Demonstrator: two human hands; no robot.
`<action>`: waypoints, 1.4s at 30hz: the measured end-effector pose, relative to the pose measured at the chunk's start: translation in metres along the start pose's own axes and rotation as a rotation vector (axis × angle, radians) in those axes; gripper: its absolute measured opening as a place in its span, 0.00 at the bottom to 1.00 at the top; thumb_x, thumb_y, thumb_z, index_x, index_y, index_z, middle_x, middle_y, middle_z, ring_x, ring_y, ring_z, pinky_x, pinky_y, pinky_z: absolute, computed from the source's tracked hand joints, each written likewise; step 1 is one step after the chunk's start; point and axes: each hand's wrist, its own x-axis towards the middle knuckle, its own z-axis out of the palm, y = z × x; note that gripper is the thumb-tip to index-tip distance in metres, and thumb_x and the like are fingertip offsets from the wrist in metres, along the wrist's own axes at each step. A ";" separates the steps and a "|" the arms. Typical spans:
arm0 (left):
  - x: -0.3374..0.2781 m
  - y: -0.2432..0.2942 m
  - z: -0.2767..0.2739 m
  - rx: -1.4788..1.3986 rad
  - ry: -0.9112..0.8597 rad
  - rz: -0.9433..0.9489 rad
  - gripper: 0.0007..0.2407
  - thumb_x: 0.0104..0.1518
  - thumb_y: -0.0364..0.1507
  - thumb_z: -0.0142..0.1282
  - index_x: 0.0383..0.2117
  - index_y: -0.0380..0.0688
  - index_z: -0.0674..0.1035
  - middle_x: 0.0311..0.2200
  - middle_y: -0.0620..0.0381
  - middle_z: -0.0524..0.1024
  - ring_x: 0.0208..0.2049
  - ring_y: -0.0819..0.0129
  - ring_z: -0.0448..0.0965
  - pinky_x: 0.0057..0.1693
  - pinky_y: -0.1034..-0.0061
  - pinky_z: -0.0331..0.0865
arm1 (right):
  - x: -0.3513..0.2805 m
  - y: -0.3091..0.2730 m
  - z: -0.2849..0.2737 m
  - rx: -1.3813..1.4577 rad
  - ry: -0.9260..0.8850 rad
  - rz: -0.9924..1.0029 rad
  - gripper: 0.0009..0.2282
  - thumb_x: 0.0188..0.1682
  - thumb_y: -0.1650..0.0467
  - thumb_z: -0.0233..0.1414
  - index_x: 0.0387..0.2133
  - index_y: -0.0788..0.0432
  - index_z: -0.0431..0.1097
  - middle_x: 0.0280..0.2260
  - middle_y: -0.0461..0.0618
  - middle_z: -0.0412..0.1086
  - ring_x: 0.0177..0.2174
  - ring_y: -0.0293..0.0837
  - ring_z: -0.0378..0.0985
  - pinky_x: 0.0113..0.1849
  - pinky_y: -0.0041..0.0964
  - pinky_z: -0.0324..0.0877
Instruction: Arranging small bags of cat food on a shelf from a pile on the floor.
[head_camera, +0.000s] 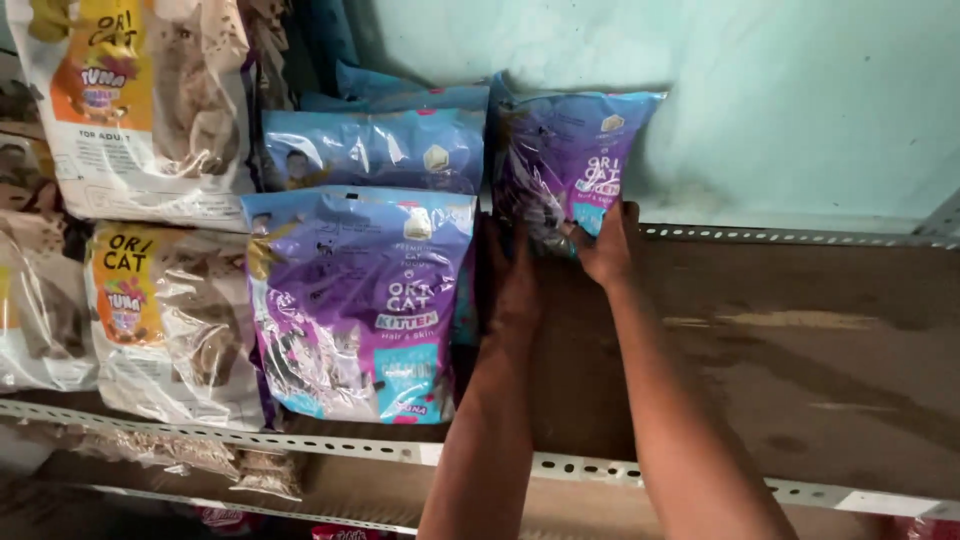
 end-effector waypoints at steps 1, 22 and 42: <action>0.002 0.003 0.010 0.002 -0.001 0.002 0.22 0.61 0.34 0.38 0.62 0.54 0.52 0.63 0.60 0.49 0.63 0.65 0.53 0.68 0.77 0.38 | -0.005 -0.007 -0.004 0.002 0.000 0.002 0.29 0.38 0.60 0.60 0.50 0.54 0.55 0.40 0.55 0.64 0.40 0.59 0.71 0.40 0.50 0.69; 0.004 0.017 0.022 -0.371 -0.215 0.066 0.28 0.48 0.31 0.40 0.60 0.44 0.55 0.63 0.58 0.44 0.62 0.54 0.47 0.65 0.66 0.41 | -0.021 -0.043 -0.051 -0.217 -0.203 -0.151 0.27 0.52 0.66 0.40 0.63 0.52 0.32 0.47 0.63 0.57 0.45 0.69 0.63 0.43 0.59 0.63; 0.012 -0.019 -0.049 0.755 -0.239 0.635 0.21 0.57 0.34 0.33 0.60 0.58 0.56 0.61 0.59 0.50 0.61 0.59 0.47 0.65 0.54 0.38 | -0.066 -0.043 -0.096 -0.223 -0.764 -0.049 0.37 0.36 0.62 0.56 0.61 0.43 0.46 0.60 0.50 0.48 0.57 0.53 0.53 0.55 0.47 0.53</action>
